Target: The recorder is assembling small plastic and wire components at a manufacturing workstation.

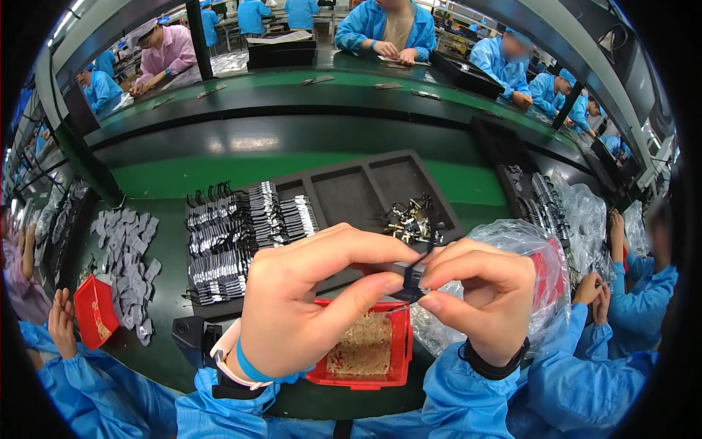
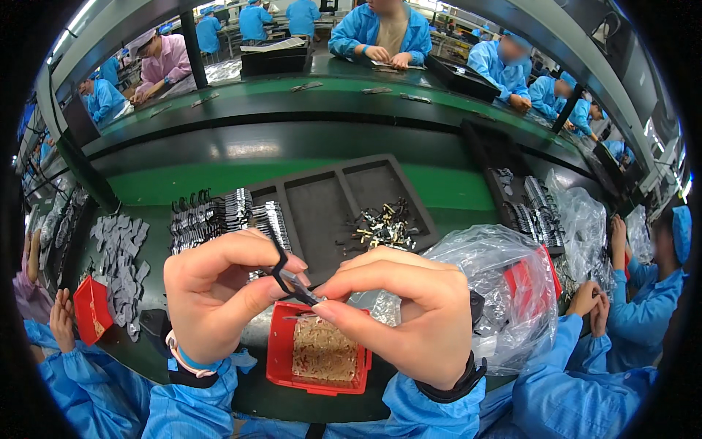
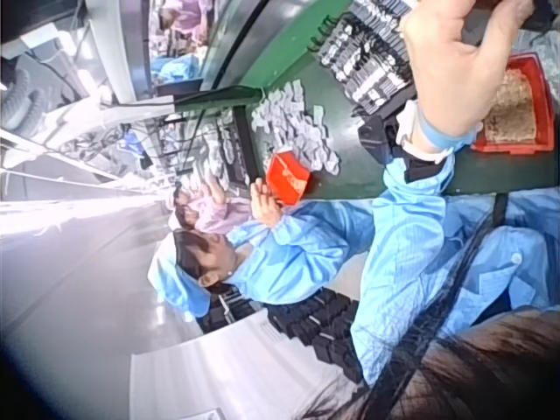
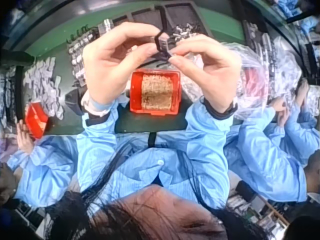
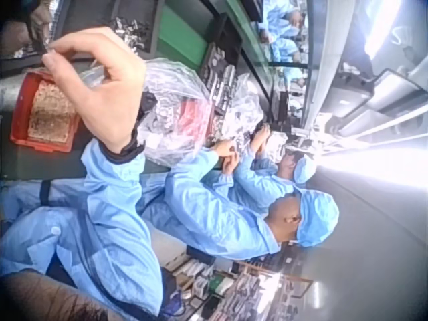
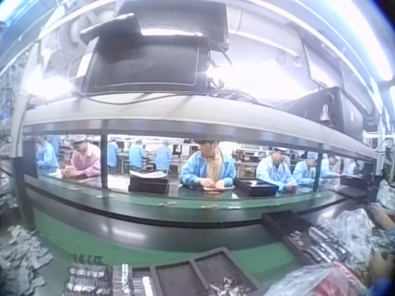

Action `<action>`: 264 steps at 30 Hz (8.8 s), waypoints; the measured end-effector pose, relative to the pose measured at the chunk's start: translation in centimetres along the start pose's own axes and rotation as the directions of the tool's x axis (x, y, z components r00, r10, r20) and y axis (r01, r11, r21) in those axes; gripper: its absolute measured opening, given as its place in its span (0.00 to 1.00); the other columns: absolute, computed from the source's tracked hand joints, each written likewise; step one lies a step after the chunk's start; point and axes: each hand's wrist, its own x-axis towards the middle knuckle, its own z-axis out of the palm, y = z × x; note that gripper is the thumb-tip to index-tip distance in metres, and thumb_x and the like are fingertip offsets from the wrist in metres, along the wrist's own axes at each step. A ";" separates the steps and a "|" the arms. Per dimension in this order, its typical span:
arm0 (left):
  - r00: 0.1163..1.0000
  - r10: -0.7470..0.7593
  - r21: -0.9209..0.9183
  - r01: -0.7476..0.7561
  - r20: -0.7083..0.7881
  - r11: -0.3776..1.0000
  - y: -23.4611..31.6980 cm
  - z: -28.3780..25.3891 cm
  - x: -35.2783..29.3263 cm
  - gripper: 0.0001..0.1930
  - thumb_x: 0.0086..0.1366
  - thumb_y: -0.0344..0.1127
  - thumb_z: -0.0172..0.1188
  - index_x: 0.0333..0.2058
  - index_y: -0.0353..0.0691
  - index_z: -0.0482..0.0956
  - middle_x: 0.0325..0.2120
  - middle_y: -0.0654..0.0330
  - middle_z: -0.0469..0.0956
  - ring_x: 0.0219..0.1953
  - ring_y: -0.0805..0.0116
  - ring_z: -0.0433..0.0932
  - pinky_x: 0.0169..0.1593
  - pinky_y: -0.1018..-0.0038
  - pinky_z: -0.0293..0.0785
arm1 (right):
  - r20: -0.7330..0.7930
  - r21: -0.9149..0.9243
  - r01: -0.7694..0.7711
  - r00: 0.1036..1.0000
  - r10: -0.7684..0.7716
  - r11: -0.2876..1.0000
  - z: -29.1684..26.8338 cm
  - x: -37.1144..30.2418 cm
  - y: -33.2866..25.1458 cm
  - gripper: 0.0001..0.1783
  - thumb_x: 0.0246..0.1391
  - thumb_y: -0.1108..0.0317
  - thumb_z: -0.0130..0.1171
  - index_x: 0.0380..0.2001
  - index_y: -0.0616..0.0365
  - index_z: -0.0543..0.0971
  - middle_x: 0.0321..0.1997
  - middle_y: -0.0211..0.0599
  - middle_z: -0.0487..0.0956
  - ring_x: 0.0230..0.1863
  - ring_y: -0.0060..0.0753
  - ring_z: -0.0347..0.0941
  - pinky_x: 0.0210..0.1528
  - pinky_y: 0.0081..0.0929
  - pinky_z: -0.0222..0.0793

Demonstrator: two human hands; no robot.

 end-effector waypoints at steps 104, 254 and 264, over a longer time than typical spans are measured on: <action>0.840 0.519 0.416 -0.420 -0.158 0.807 -0.5 1.1 0.2 0.16 0.44 0.16 0.66 0.35 0.29 0.80 0.27 0.51 0.80 0.26 0.65 0.80 0.27 0.77 0.76 | -0.299 0.109 0.143 0.949 -0.104 0.984 2.1 -0.7 0.5 0.14 0.38 0.84 0.64 0.32 0.69 0.76 0.34 0.45 0.78 0.39 0.35 0.74 0.46 0.31 0.68; 0.910 0.414 0.418 -0.378 0.003 0.827 -1.3 1.2 -0.1 0.11 0.44 0.16 0.59 0.31 0.29 0.81 0.29 0.48 0.81 0.32 0.58 0.82 0.37 0.71 0.79 | 0.027 -0.553 0.371 0.903 -0.429 0.746 0.4 0.2 0.3 0.09 0.34 0.79 0.61 0.25 0.60 0.80 0.24 0.34 0.78 0.27 0.32 0.76 0.43 0.38 0.68; 0.934 0.356 0.328 -0.330 -0.019 0.885 -1.1 1.5 0.1 0.11 0.44 0.16 0.61 0.29 0.30 0.81 0.29 0.48 0.81 0.31 0.58 0.81 0.36 0.71 0.78 | 0.078 -0.658 0.440 0.846 -0.527 0.610 0.3 0.1 0.2 0.11 0.30 0.76 0.60 0.25 0.60 0.80 0.24 0.33 0.78 0.26 0.30 0.76 0.43 0.38 0.67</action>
